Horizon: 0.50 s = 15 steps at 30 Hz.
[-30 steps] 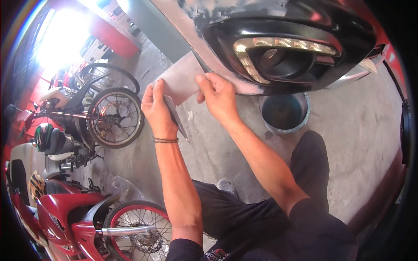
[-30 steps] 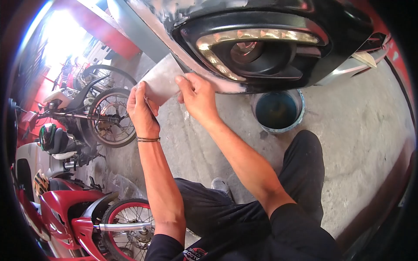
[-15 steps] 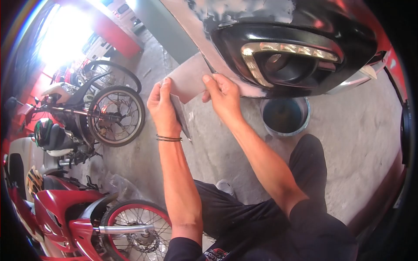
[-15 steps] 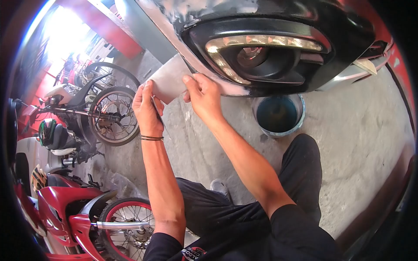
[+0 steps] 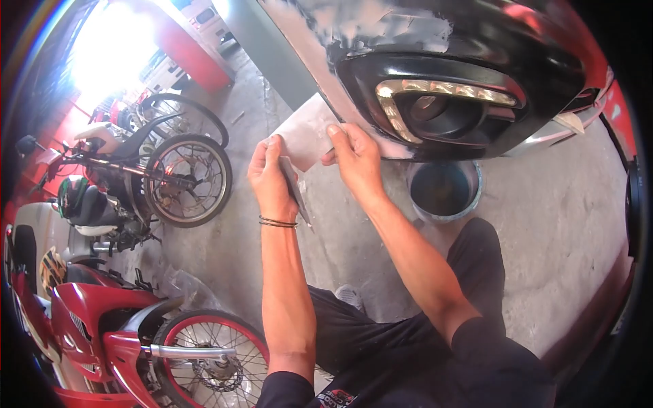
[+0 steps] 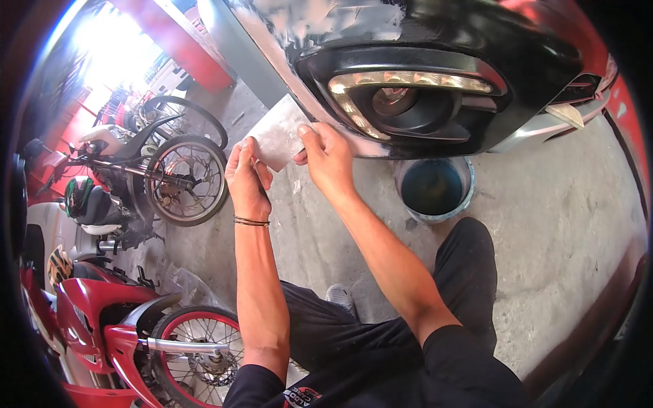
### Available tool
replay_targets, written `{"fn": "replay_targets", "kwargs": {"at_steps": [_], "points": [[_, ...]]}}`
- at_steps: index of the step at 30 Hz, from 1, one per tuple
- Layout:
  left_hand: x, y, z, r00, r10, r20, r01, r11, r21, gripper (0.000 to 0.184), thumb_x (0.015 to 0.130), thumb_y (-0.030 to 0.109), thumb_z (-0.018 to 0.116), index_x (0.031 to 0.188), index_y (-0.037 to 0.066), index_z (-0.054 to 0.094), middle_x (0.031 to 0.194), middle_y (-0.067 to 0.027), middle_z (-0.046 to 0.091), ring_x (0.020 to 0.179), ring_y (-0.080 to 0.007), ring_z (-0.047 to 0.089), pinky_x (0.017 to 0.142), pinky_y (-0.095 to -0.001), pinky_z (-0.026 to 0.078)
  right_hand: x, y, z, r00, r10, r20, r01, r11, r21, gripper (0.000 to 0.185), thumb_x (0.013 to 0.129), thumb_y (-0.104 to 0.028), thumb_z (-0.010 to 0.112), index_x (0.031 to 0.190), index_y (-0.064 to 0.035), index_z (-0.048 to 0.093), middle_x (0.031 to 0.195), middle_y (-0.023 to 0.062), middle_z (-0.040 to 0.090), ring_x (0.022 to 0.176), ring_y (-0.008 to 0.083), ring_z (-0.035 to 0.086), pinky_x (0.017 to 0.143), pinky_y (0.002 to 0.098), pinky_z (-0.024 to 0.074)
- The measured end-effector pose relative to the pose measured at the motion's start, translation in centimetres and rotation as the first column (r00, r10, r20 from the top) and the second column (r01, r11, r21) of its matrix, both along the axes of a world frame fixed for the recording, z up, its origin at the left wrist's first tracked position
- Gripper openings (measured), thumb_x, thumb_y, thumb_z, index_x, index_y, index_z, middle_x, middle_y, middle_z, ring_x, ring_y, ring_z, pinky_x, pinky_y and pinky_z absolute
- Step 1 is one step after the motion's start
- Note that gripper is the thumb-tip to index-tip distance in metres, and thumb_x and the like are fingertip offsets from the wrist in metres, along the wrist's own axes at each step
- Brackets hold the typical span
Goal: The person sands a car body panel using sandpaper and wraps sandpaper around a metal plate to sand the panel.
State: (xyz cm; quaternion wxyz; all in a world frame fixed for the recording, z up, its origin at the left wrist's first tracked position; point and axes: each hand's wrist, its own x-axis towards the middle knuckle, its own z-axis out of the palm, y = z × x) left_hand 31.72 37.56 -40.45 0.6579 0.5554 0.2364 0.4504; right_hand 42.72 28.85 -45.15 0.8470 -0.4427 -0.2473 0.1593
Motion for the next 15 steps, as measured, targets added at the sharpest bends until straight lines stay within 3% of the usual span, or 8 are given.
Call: {"fn": "replay_targets", "kwargs": {"at_steps": [2, 4, 5, 7, 13, 15], "points": [[0.5, 0.8, -0.9, 0.999, -0.009, 0.049, 0.009, 1.000, 0.003, 0.019, 0.105, 0.023, 0.066, 0.092, 0.010, 0.070, 0.074, 0.0074, 0.061, 0.060, -0.0023, 0.050, 0.053, -0.0220, 0.039, 0.1, 0.2, -0.8, 1.000, 0.002, -0.002, -0.002, 1.000, 0.000, 0.029, 0.106, -0.025, 0.063, 0.101, 0.0038, 0.066, 0.079, 0.0054, 0.066, 0.065, 0.0129, 0.068, 0.059, 0.0284, 0.0567], [0.7, 0.9, -0.8, 0.999, -0.006, 0.036, 0.005, 0.999, 0.035, 0.019, 0.103, 0.027, 0.067, 0.093, 0.012, 0.070, 0.060, 0.0047, 0.056, 0.038, -0.0065, 0.042, 0.040, -0.0237, 0.028, 0.0, 0.2, -0.9, 1.000, 0.002, -0.015, -0.002, 1.000, 0.000, 0.030, 0.106, -0.025, 0.063, 0.101, 0.0043, 0.066, 0.080, 0.0055, 0.066, 0.065, 0.0134, 0.069, 0.060, 0.0285, 0.0577], [0.8, 1.0, -0.6, 0.999, -0.009, 0.033, 0.008, 0.999, 0.037, 0.019, 0.103, 0.027, 0.067, 0.093, 0.012, 0.070, 0.060, 0.0047, 0.056, 0.038, -0.0065, 0.042, 0.040, -0.0237, 0.028, 0.0, 0.5, -0.8, 1.000, -0.005, -0.014, 0.005, 1.000, 0.012, 0.030, 0.107, -0.025, 0.062, 0.102, 0.0042, 0.066, 0.080, 0.0054, 0.066, 0.066, 0.0135, 0.069, 0.061, 0.0285, 0.0581], [0.9, 1.1, 0.0, 1.000, 0.009, 0.019, -0.009, 1.000, 0.021, 0.019, 0.104, 0.021, 0.066, 0.088, 0.011, 0.069, 0.074, 0.0081, 0.060, 0.061, -0.0020, 0.050, 0.053, -0.0227, 0.039, -0.2, 0.6, -0.6, 1.000, -0.014, -0.014, 0.015, 1.000, 0.024, 0.031, 0.107, -0.026, 0.062, 0.102, 0.0042, 0.066, 0.079, 0.0052, 0.066, 0.066, 0.0136, 0.069, 0.061, 0.0285, 0.0585], [0.8, 1.3, 0.5, 1.000, 0.005, 0.006, -0.006, 1.000, 0.030, 0.021, 0.102, 0.025, 0.068, 0.086, 0.012, 0.068, 0.065, 0.0084, 0.055, 0.051, -0.0024, 0.046, 0.045, -0.0227, 0.034, -0.3, 1.1, -1.2, 1.000, -0.028, 0.014, 0.028, 0.999, 0.034, 0.031, 0.107, -0.027, 0.062, 0.101, 0.0031, 0.067, 0.079, 0.0045, 0.065, 0.067, 0.0134, 0.070, 0.060, 0.0287, 0.0582], [0.6, 1.1, 0.7, 1.000, -0.016, -0.010, 0.017, 0.999, 0.045, 0.021, 0.102, 0.025, 0.068, 0.086, 0.012, 0.068, 0.066, 0.0081, 0.055, 0.050, -0.0025, 0.046, 0.045, -0.0228, 0.034, 0.3, 1.3, -1.6, 1.000, 0.013, -0.007, -0.013, 0.998, 0.058, 0.030, 0.107, -0.029, 0.063, 0.102, 0.0006, 0.066, 0.086, 0.0028, 0.065, 0.071, 0.0136, 0.069, 0.066, 0.0289, 0.0597]]}}
